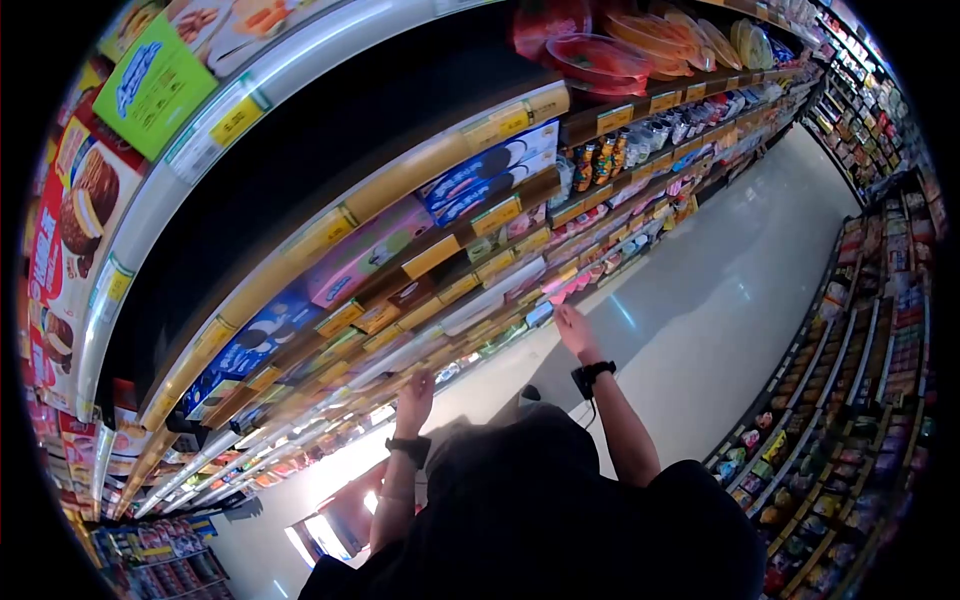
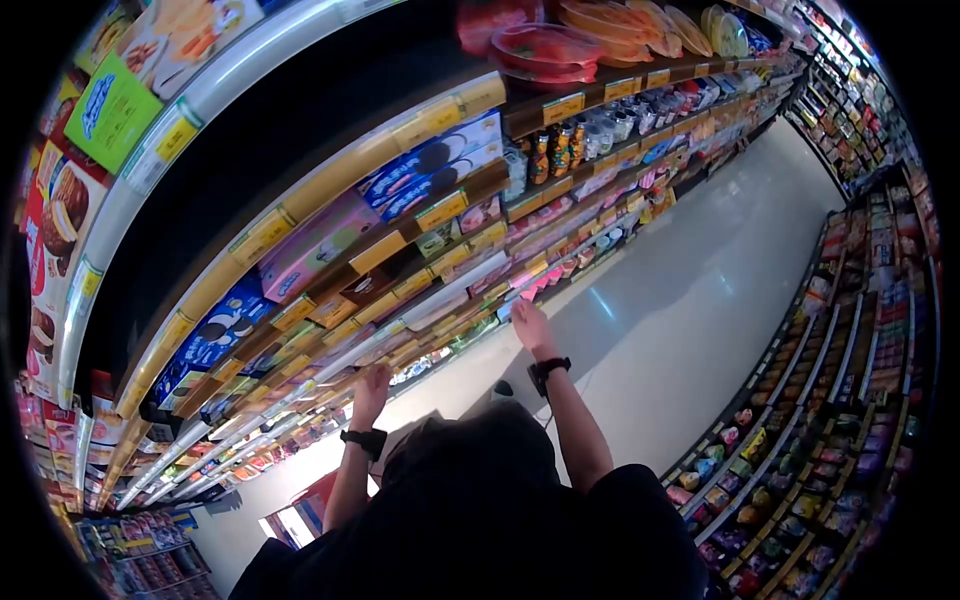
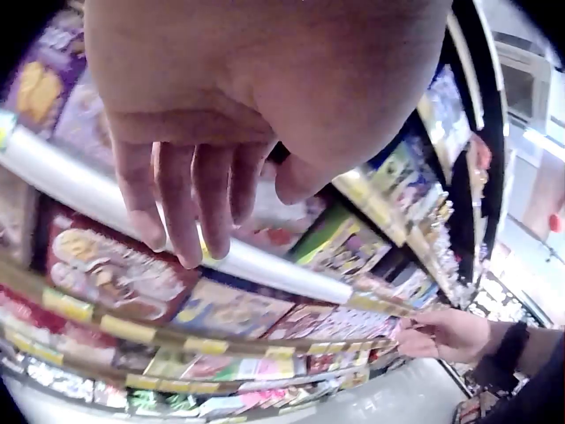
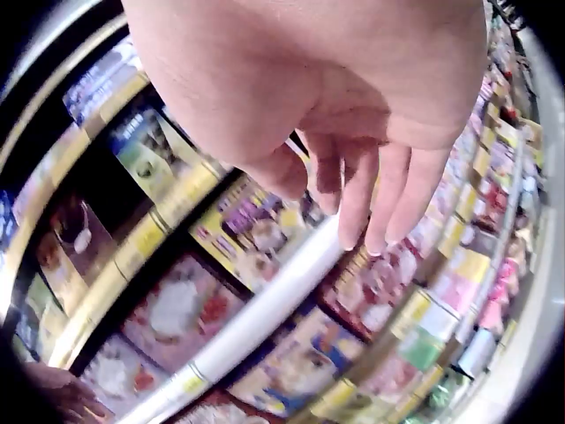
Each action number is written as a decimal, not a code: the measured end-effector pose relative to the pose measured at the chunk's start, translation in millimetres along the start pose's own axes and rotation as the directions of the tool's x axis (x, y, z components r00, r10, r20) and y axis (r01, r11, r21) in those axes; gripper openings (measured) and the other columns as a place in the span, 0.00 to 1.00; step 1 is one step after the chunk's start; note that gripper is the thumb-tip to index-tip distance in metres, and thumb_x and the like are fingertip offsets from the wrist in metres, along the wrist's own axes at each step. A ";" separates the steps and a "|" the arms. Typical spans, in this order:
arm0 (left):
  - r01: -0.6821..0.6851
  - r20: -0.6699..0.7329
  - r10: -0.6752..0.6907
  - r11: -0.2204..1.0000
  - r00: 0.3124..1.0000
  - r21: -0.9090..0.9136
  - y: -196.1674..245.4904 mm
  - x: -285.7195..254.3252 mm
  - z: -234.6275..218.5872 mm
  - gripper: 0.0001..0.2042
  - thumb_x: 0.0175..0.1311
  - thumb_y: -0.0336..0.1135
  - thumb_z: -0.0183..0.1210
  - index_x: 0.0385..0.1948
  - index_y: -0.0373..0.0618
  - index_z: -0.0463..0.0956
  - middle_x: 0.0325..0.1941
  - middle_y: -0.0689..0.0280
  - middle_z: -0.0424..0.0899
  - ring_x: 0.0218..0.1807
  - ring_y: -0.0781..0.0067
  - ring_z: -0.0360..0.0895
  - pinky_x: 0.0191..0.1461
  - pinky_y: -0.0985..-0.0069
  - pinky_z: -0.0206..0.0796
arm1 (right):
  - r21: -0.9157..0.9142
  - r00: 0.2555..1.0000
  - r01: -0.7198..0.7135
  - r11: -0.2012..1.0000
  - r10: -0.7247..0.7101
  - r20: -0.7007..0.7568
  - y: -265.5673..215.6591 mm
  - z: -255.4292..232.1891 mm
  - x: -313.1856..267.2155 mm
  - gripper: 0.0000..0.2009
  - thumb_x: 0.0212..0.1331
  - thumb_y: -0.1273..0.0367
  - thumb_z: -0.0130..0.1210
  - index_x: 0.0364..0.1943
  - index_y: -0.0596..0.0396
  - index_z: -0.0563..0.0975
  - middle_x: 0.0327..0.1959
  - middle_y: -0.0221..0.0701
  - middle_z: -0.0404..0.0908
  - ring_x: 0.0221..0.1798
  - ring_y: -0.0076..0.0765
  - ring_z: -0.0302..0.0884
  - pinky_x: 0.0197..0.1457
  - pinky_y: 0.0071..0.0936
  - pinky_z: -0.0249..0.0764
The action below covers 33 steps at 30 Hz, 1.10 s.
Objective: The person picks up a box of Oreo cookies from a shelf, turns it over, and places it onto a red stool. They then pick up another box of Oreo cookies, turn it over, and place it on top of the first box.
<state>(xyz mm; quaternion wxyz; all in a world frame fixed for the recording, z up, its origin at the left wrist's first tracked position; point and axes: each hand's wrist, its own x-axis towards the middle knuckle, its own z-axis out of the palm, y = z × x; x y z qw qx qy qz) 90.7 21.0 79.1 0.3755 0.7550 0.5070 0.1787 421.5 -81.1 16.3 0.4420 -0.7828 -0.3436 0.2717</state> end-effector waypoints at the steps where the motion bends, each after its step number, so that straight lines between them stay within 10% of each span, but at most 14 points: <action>1: -0.073 -0.025 0.072 0.997 0.997 -0.037 19.4 5.0 -2.0 0.12 0.65 0.39 0.51 0.40 0.39 0.75 0.36 0.51 0.80 0.39 0.59 0.80 0.40 0.68 0.69 | 0.052 0.992 0.124 0.991 -0.122 -0.036 -34.5 -31.6 25.8 0.07 0.60 0.69 0.51 0.39 0.55 0.74 0.36 0.42 0.78 0.40 0.48 0.77 0.42 0.30 0.71; 3: -0.161 -0.071 0.157 0.985 0.985 -0.061 81.8 7.1 -20.4 0.12 0.65 0.37 0.51 0.41 0.38 0.75 0.35 0.53 0.80 0.38 0.61 0.80 0.40 0.71 0.69 | 0.110 0.927 0.372 0.922 -0.363 -0.096 -70.3 -45.1 37.8 0.09 0.60 0.70 0.51 0.43 0.56 0.72 0.37 0.41 0.78 0.40 0.45 0.77 0.41 0.30 0.71; 11: -0.446 -0.407 0.332 0.866 0.851 -0.227 246.0 46.4 -59.6 0.12 0.65 0.29 0.49 0.47 0.36 0.73 0.52 0.58 0.76 0.48 0.69 0.75 0.49 0.76 0.67 | 0.105 0.759 0.626 0.773 -0.573 -0.309 -229.2 -102.1 67.7 0.25 0.58 0.71 0.53 0.60 0.59 0.60 0.58 0.44 0.64 0.59 0.47 0.63 0.59 0.35 0.63; 17: -0.499 -0.528 0.300 0.819 0.794 -0.284 257.2 73.1 -63.4 0.17 0.65 0.31 0.50 0.54 0.32 0.66 0.63 0.52 0.66 0.57 0.64 0.71 0.59 0.74 0.63 | 0.061 0.721 0.648 0.759 -0.585 -0.373 -247.7 -73.9 90.9 0.34 0.55 0.71 0.56 0.64 0.62 0.52 0.65 0.49 0.54 0.68 0.53 0.50 0.70 0.40 0.48; 33: -0.489 -0.449 0.370 0.853 0.813 -0.183 257.3 97.0 -66.9 0.22 0.63 0.37 0.52 0.54 0.30 0.65 0.56 0.46 0.68 0.55 0.50 0.69 0.60 0.65 0.60 | 0.083 0.748 0.571 0.816 -0.477 -0.462 -270.4 -60.0 83.6 0.32 0.53 0.76 0.54 0.64 0.58 0.56 0.65 0.46 0.58 0.67 0.48 0.55 0.69 0.36 0.52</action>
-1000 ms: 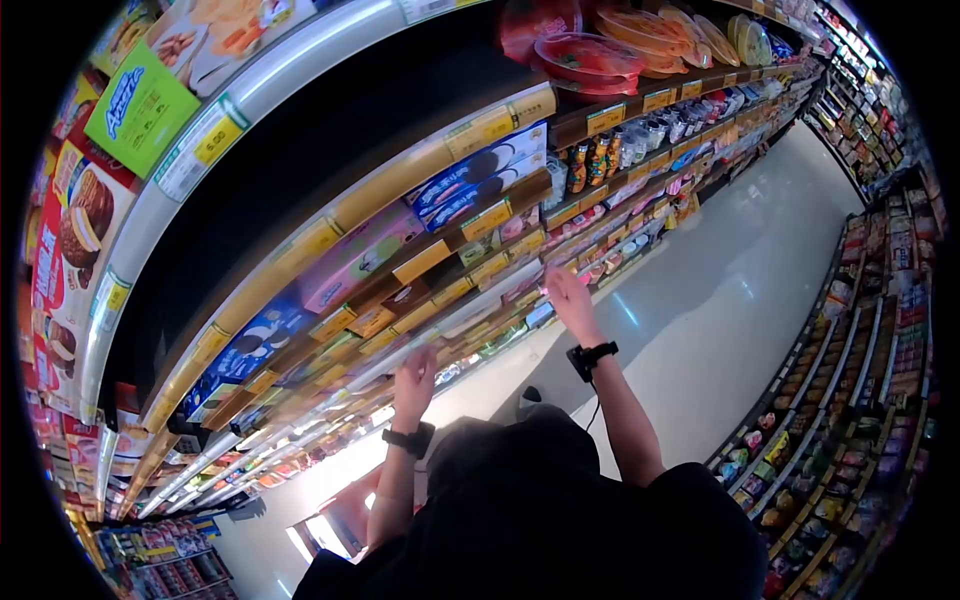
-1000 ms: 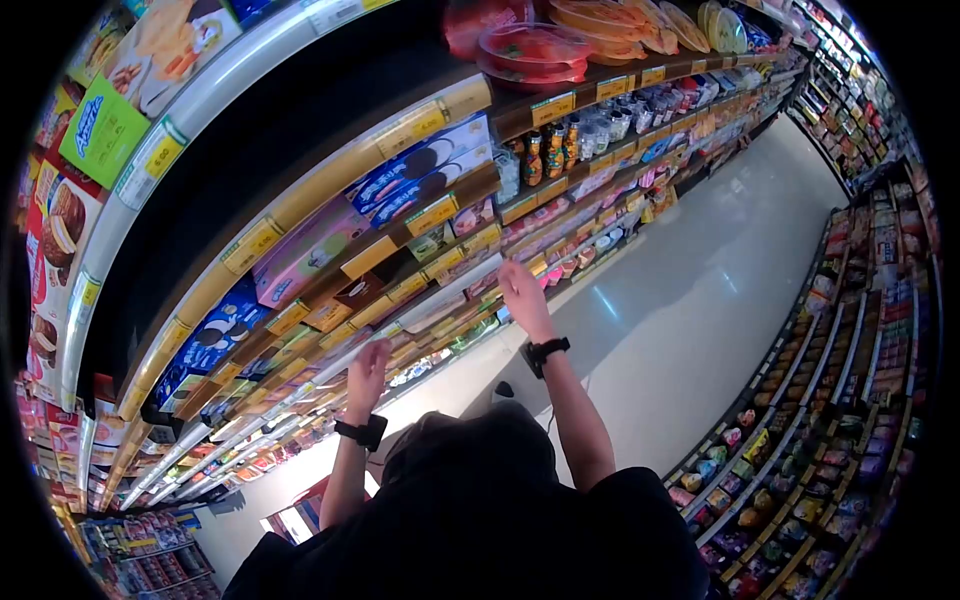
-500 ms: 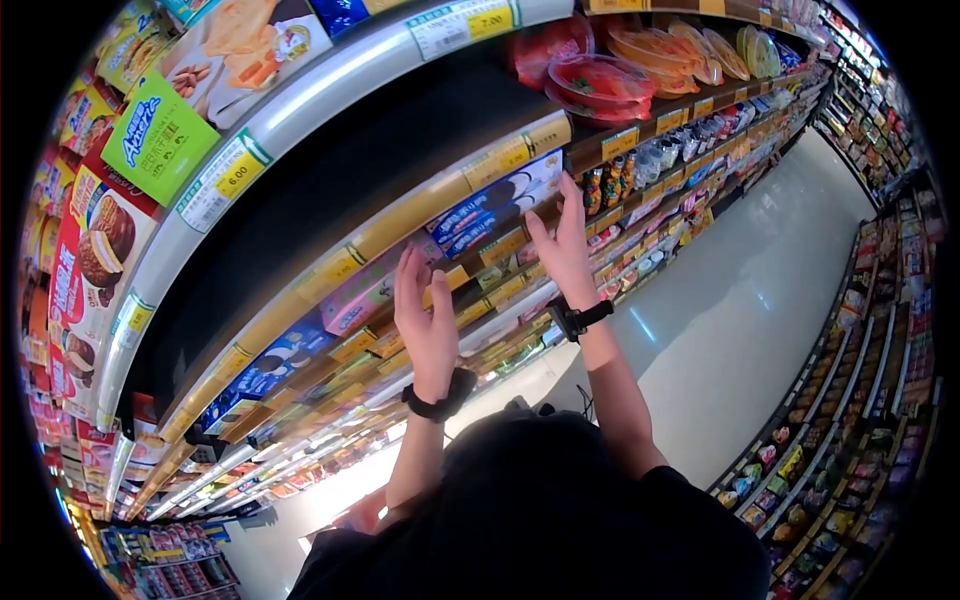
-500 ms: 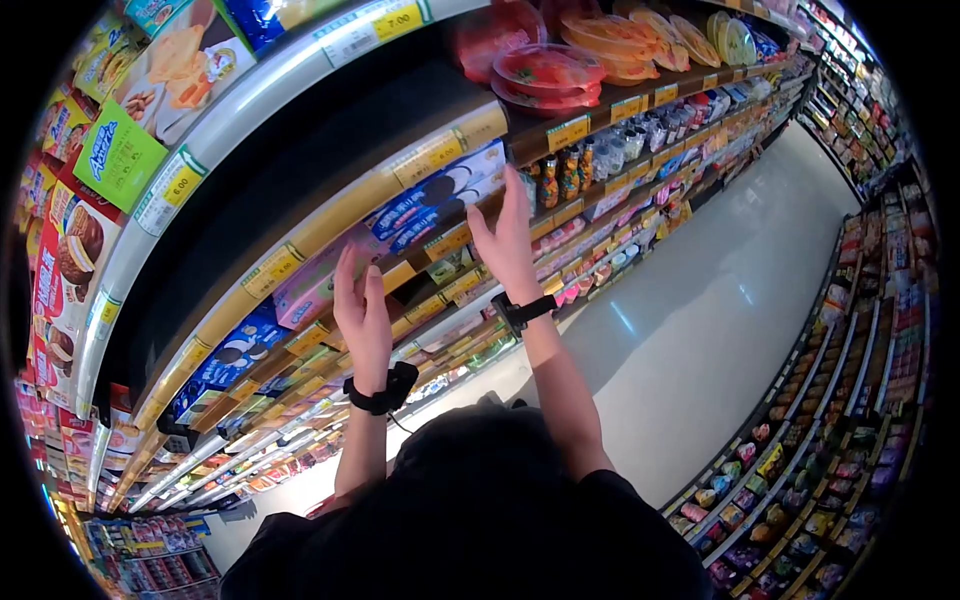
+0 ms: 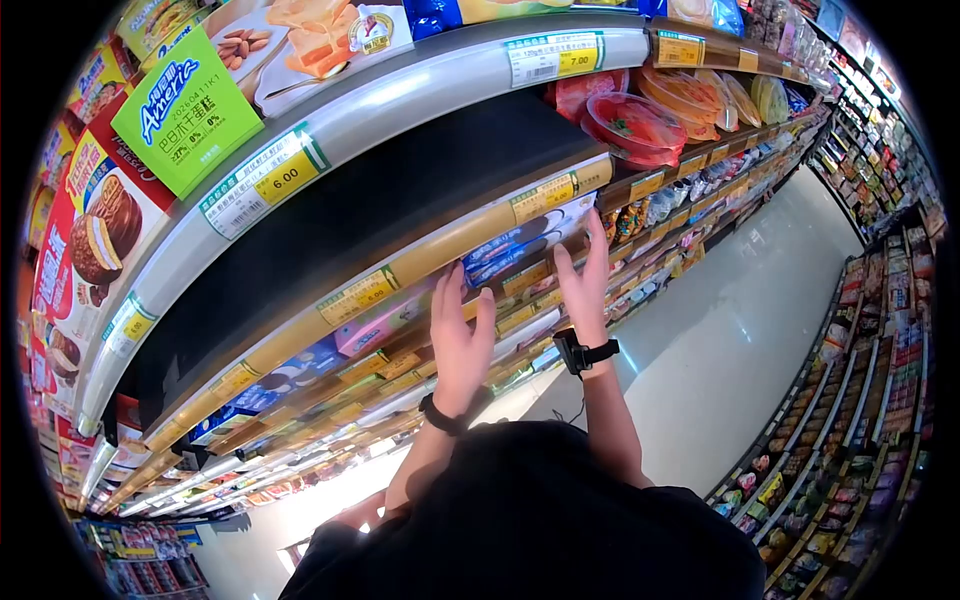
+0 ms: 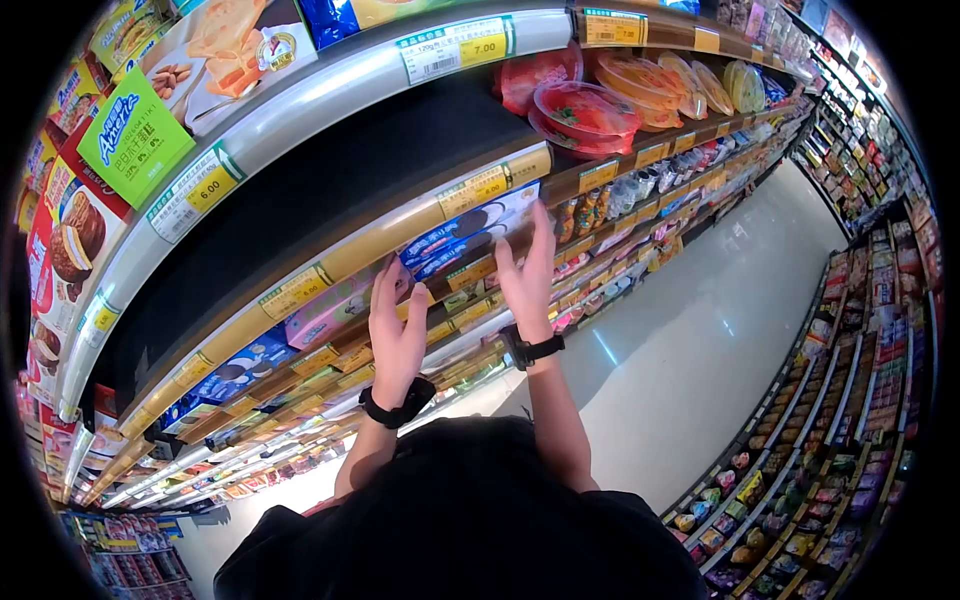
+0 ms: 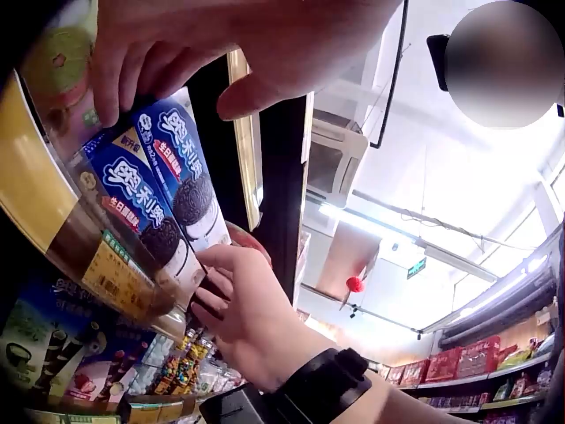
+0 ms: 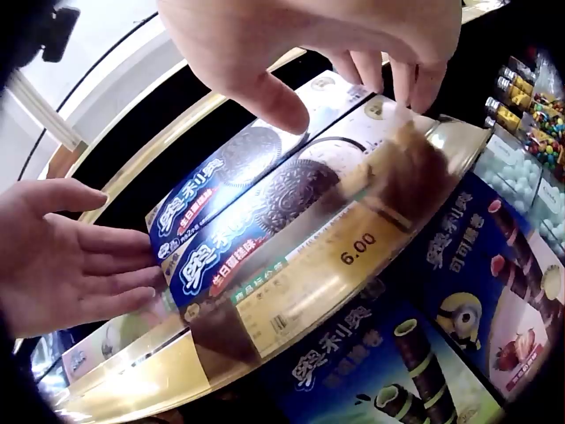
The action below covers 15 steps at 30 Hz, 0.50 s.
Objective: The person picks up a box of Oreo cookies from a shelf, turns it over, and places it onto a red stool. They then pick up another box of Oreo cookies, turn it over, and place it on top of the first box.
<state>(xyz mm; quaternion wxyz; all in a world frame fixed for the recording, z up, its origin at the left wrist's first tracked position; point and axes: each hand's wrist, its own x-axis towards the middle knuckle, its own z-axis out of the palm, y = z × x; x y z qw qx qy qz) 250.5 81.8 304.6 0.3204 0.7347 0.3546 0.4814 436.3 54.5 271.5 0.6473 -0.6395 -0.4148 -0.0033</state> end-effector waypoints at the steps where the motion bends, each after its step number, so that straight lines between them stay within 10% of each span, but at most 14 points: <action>1: -0.002 0.005 0.002 1.000 1.000 0.026 0.0 -1.1 -0.1 0.22 0.63 0.37 0.52 0.55 0.30 0.65 0.58 0.48 0.68 0.56 0.53 0.69 0.61 0.67 0.60 | 0.029 1.000 -0.003 1.000 0.003 -0.004 -0.7 0.2 -0.6 0.32 0.53 0.76 0.54 0.64 0.58 0.57 0.65 0.45 0.58 0.67 0.48 0.56 0.69 0.36 0.53; 15: -0.137 -0.066 0.140 0.990 0.988 0.037 -10.3 -15.1 -14.2 0.21 0.55 0.28 0.58 0.51 0.36 0.64 0.56 0.51 0.66 0.60 0.55 0.65 0.63 0.65 0.56 | 0.295 0.987 -0.059 0.954 0.100 -0.126 -15.0 -3.3 -8.1 0.23 0.55 0.77 0.52 0.57 0.57 0.66 0.54 0.35 0.62 0.57 0.35 0.63 0.63 0.30 0.60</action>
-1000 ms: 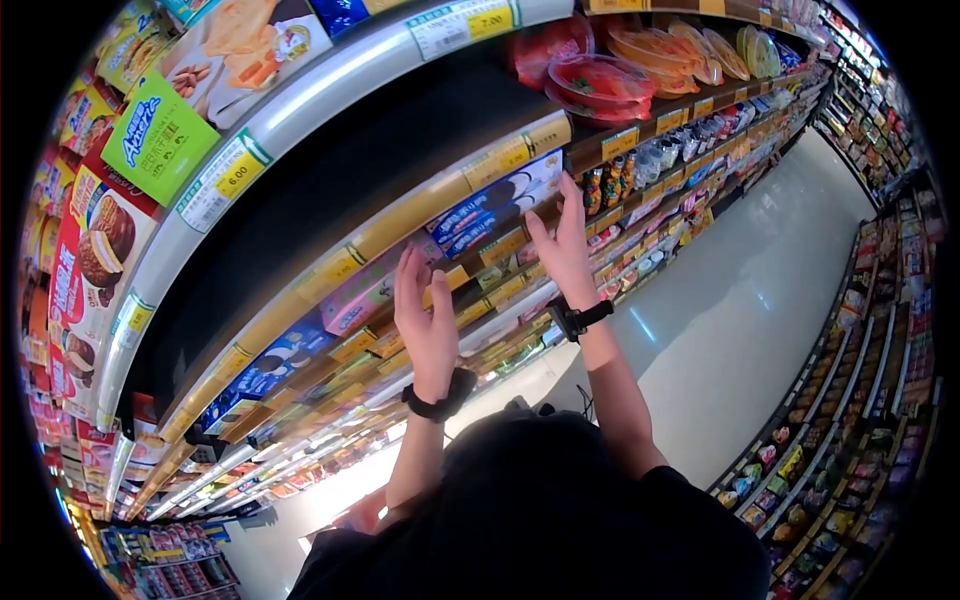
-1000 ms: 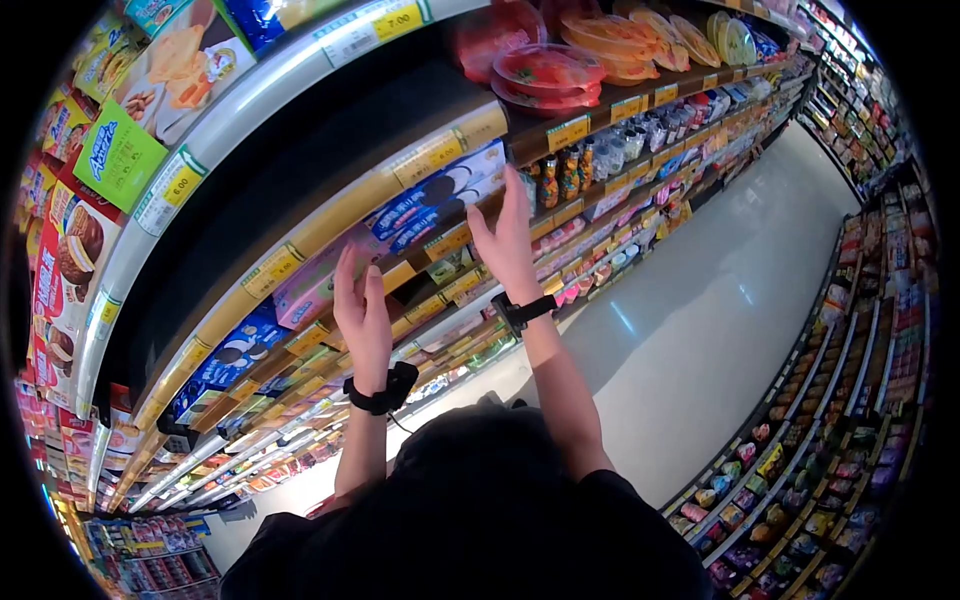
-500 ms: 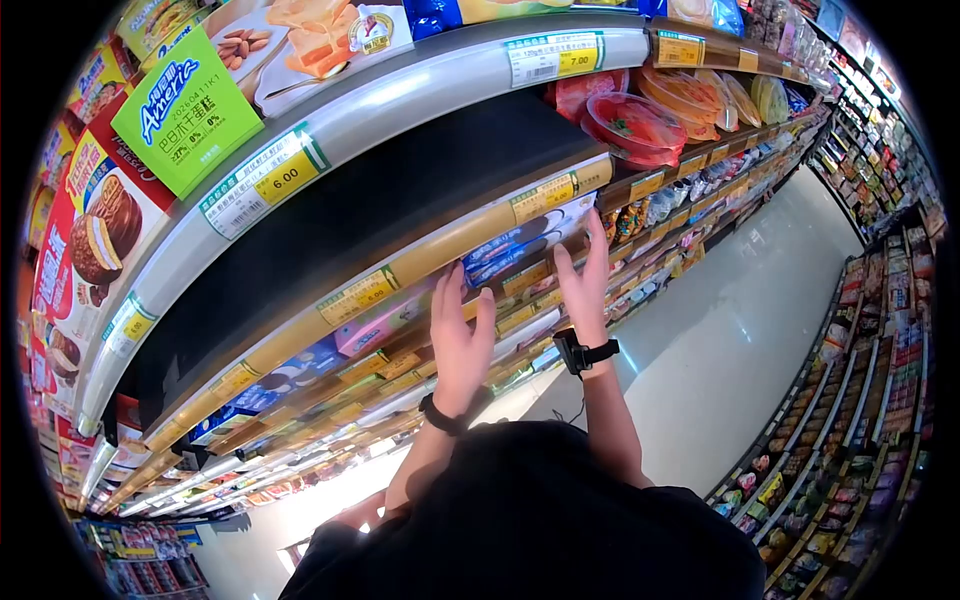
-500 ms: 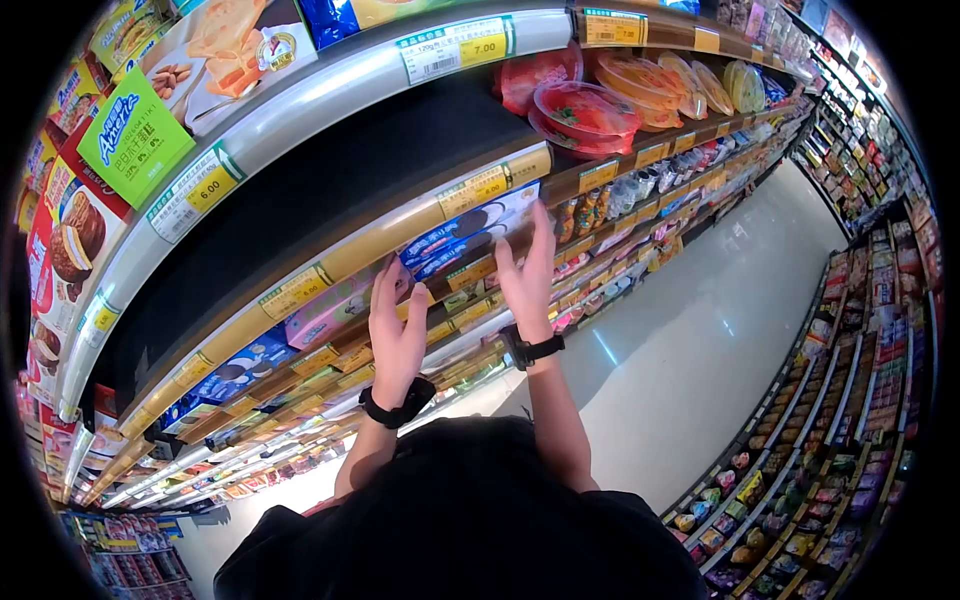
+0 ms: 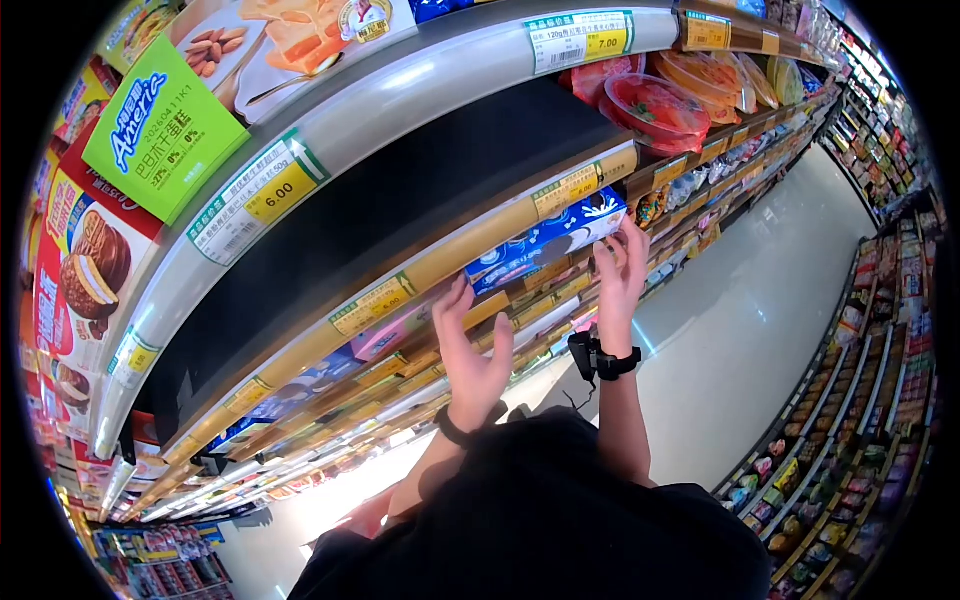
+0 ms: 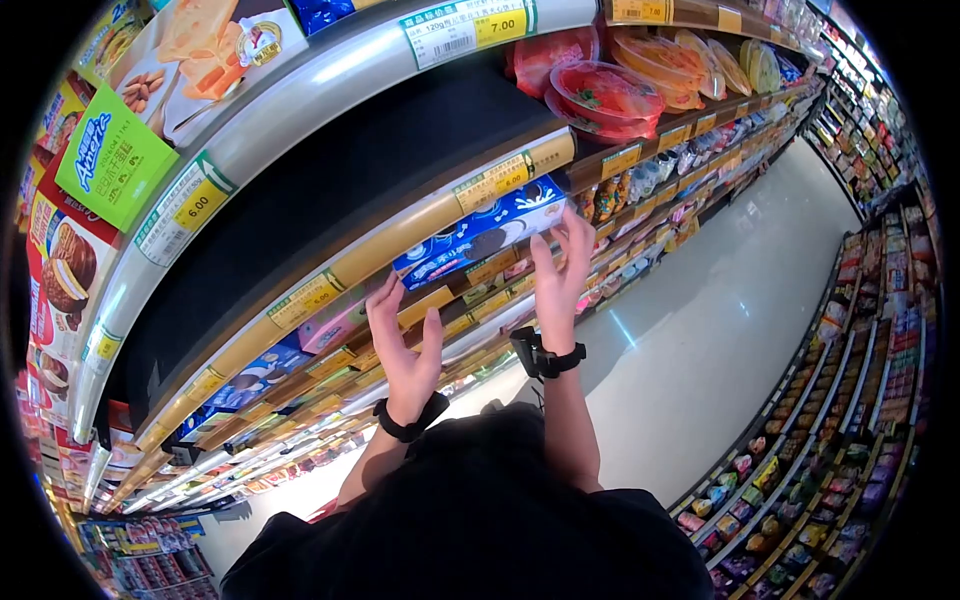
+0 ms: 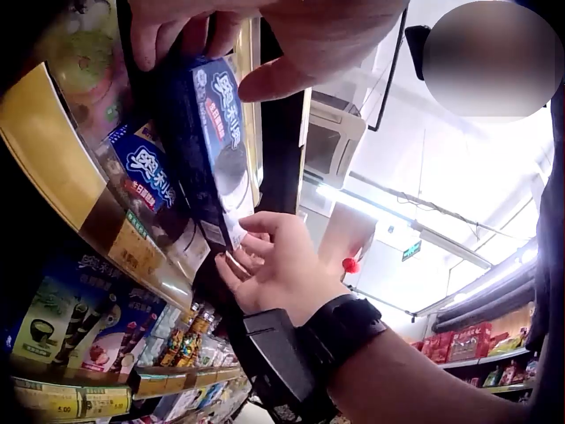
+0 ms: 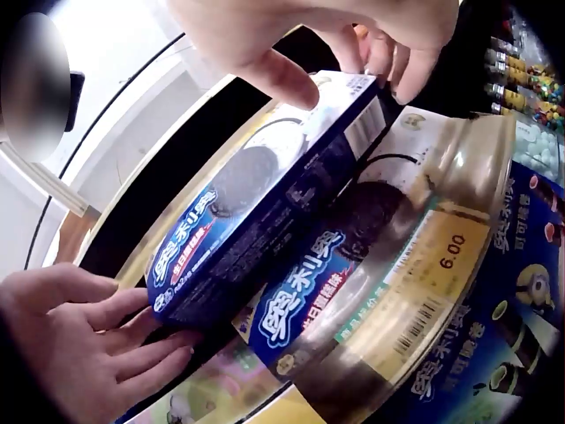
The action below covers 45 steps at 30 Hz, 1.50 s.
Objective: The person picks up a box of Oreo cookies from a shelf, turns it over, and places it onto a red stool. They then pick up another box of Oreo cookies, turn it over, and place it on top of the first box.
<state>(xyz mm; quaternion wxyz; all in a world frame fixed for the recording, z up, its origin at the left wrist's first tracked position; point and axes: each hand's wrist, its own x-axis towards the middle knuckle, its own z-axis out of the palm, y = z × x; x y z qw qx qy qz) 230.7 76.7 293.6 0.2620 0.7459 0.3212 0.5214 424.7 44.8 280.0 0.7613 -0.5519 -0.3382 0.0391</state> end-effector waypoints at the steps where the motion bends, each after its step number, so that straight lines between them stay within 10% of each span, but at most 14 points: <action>1: -0.013 -0.026 0.013 1.000 1.000 -0.025 -3.0 -2.1 0.1 0.21 0.55 0.28 0.59 0.50 0.37 0.64 0.56 0.51 0.67 0.59 0.54 0.65 0.62 0.64 0.56 | 0.019 1.000 0.022 1.000 -0.022 0.000 0.0 -1.9 -1.1 0.20 0.55 0.78 0.51 0.54 0.58 0.67 0.54 0.34 0.63 0.57 0.33 0.64 0.63 0.29 0.59; 9: -0.051 -0.049 0.045 0.990 0.998 -0.132 -11.8 -20.2 -9.8 0.19 0.54 0.23 0.57 0.48 0.36 0.64 0.49 0.52 0.67 0.57 0.52 0.68 0.61 0.64 0.58 | 0.266 0.991 -0.117 0.957 0.131 -0.034 -11.3 -12.8 -34.9 0.14 0.60 0.71 0.51 0.48 0.57 0.65 0.51 0.34 0.66 0.52 0.26 0.64 0.59 0.25 0.57; 11: -0.045 -0.053 0.033 0.967 0.998 -0.250 -11.5 -28.9 -13.2 0.21 0.55 0.18 0.54 0.52 0.36 0.63 0.49 0.58 0.63 0.55 0.65 0.65 0.61 0.71 0.56 | 0.252 0.993 -0.059 0.966 0.082 -0.082 -6.8 -17.0 -43.2 0.13 0.60 0.71 0.49 0.48 0.57 0.66 0.48 0.33 0.69 0.51 0.26 0.64 0.58 0.25 0.57; 25: -0.077 -0.202 0.040 0.981 0.979 -0.179 22.4 -54.5 -49.6 0.17 0.56 0.27 0.59 0.48 0.32 0.73 0.44 0.61 0.66 0.46 0.68 0.64 0.51 0.73 0.56 | 0.030 0.939 0.270 0.963 -0.256 -0.229 -72.1 -39.6 -77.2 0.29 0.63 0.54 0.31 0.55 0.68 0.64 0.52 0.44 0.64 0.57 0.42 0.64 0.62 0.36 0.57; 30: -0.273 -0.463 0.129 0.927 0.877 -0.259 44.2 -54.7 -54.2 0.17 0.57 0.35 0.62 0.49 0.46 0.76 0.49 0.57 0.66 0.51 0.64 0.65 0.54 0.71 0.59 | 0.097 0.934 0.351 0.931 -0.340 -0.111 -98.6 -51.9 -74.4 0.30 0.62 0.53 0.33 0.55 0.69 0.64 0.45 0.43 0.64 0.49 0.41 0.68 0.54 0.34 0.64; 36: -0.362 -0.396 0.251 0.902 0.883 -0.237 62.1 -58.0 -61.8 0.22 0.65 0.43 0.52 0.58 0.45 0.65 0.65 0.50 0.57 0.59 0.54 0.69 0.59 0.62 0.68 | 0.089 0.944 0.330 0.940 -0.327 -0.039 -104.8 -49.3 -63.3 0.31 0.61 0.51 0.36 0.56 0.67 0.64 0.46 0.45 0.63 0.50 0.41 0.65 0.53 0.36 0.63; 40: -0.329 -0.399 0.221 0.917 0.890 -0.226 78.1 -78.8 -59.7 0.22 0.67 0.44 0.46 0.60 0.48 0.59 0.68 0.43 0.51 0.58 0.49 0.69 0.55 0.58 0.72 | 0.049 0.930 0.365 0.930 -0.366 0.012 -98.9 -55.6 -61.3 0.28 0.62 0.52 0.40 0.57 0.61 0.62 0.50 0.48 0.62 0.52 0.43 0.65 0.54 0.37 0.63; 43: -0.260 -0.407 0.158 0.942 0.900 -0.210 100.1 -82.0 -57.3 0.19 0.67 0.43 0.45 0.57 0.47 0.59 0.65 0.44 0.56 0.57 0.53 0.70 0.54 0.58 0.72 | 0.386 0.991 0.106 0.916 -0.128 0.034 -95.9 -66.1 -73.8 0.24 0.66 0.55 0.40 0.58 0.56 0.60 0.54 0.52 0.62 0.53 0.46 0.67 0.53 0.39 0.68; 45: -0.206 -0.431 0.123 0.967 0.894 -0.152 112.7 -86.6 -57.9 0.18 0.67 0.42 0.44 0.56 0.47 0.58 0.65 0.47 0.58 0.56 0.56 0.71 0.55 0.58 0.71 | 0.431 0.975 0.157 0.889 -0.210 0.078 -101.3 -65.8 -67.1 0.21 0.68 0.57 0.38 0.58 0.56 0.60 0.54 0.53 0.64 0.52 0.46 0.69 0.51 0.38 0.71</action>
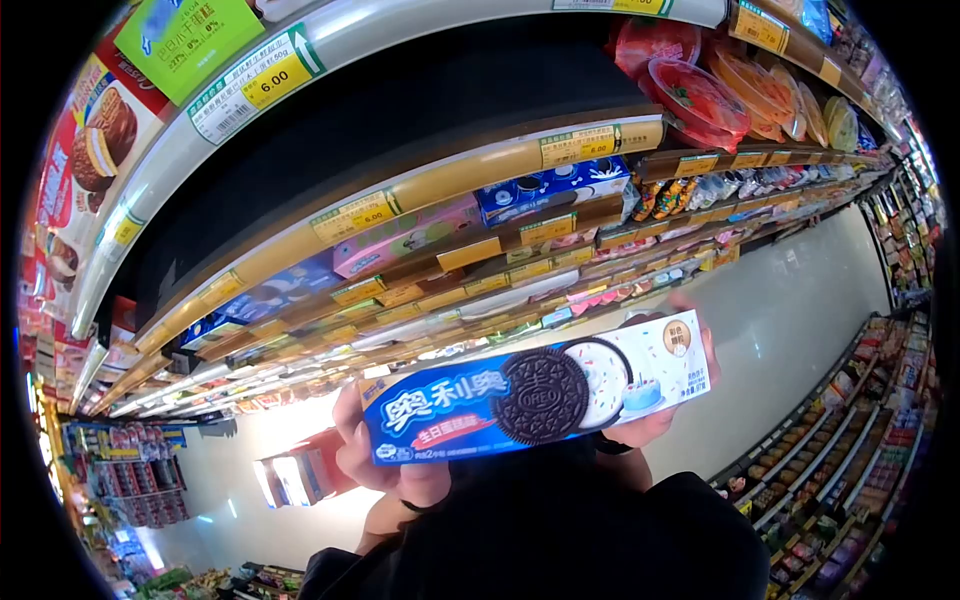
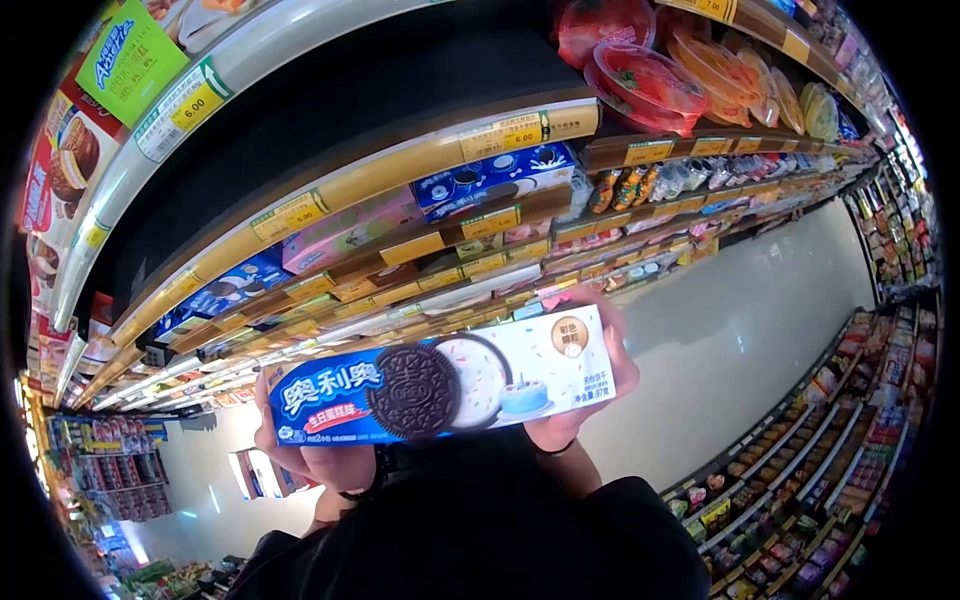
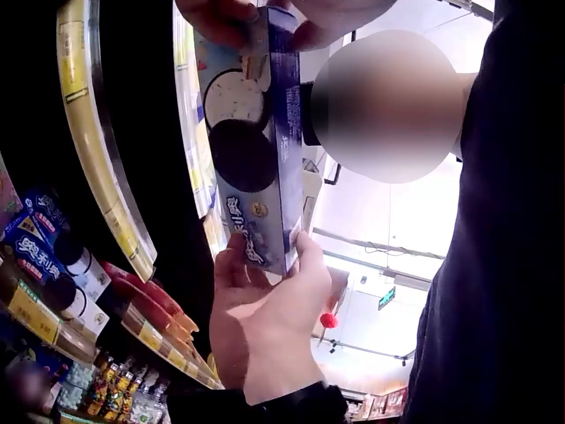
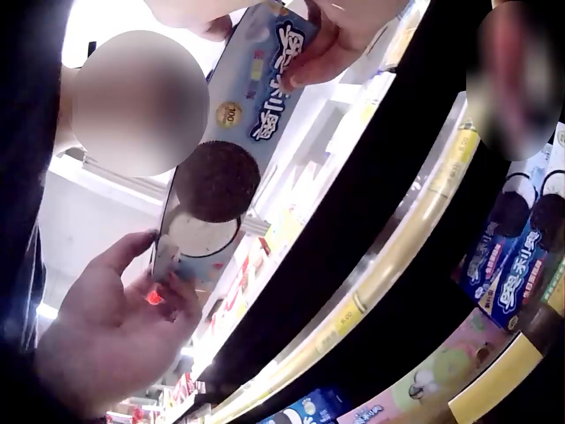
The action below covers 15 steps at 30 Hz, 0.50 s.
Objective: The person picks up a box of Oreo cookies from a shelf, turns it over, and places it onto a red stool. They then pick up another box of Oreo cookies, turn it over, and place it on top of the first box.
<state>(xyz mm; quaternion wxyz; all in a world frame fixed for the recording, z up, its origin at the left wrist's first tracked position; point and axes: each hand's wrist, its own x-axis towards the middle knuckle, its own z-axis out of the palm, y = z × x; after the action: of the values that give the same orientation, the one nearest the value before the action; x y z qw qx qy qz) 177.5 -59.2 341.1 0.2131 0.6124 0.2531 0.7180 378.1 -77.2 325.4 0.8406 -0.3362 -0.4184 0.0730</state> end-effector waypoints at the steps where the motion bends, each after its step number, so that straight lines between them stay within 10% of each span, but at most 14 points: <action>1: 0.016 -0.015 -0.016 1.000 1.000 0.001 6.1 -2.2 -0.1 0.18 0.68 0.41 0.43 0.56 0.46 0.58 0.65 0.48 0.59 0.56 0.56 0.71 0.55 0.58 0.71 | 0.025 0.999 0.027 0.999 -0.028 0.038 -1.8 0.9 4.0 0.20 0.69 0.58 0.37 0.58 0.55 0.60 0.54 0.53 0.65 0.51 0.46 0.71 0.50 0.37 0.73; 5: -0.010 -0.024 0.014 0.991 1.000 0.131 28.6 -5.4 -5.2 0.23 0.62 0.45 0.54 0.58 0.54 0.61 0.56 0.46 0.63 0.54 0.55 0.69 0.52 0.64 0.70 | 0.096 0.980 -0.078 0.992 0.058 0.192 -2.2 -13.8 6.6 0.21 0.69 0.55 0.35 0.59 0.52 0.60 0.52 0.53 0.67 0.49 0.43 0.71 0.47 0.33 0.72; 11: -0.069 -0.107 0.083 0.990 0.991 0.126 51.2 -13.5 13.9 0.21 0.67 0.44 0.43 0.55 0.38 0.61 0.59 0.46 0.62 0.61 0.55 0.65 0.60 0.57 0.67 | -0.015 0.994 -0.055 0.998 0.056 0.098 -9.6 -15.4 6.2 0.39 0.58 0.37 0.33 0.55 0.64 0.59 0.50 0.53 0.67 0.40 0.40 0.73 0.39 0.31 0.73; 15: 0.223 -0.185 -0.244 0.966 0.952 -0.128 67.2 -32.1 15.1 0.16 0.68 0.43 0.43 0.54 0.55 0.65 0.56 0.52 0.61 0.54 0.51 0.70 0.50 0.61 0.75 | 0.021 0.997 0.061 0.998 -0.060 -0.044 -9.6 -23.7 1.3 0.41 0.57 0.36 0.28 0.55 0.63 0.60 0.47 0.53 0.67 0.34 0.42 0.72 0.35 0.38 0.72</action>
<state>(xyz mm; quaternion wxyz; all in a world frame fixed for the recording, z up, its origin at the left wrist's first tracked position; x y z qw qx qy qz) 197.8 -130.0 360.1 0.3020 0.4910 0.3056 0.7578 395.3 -95.9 322.3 0.8551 -0.3153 -0.4091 0.0449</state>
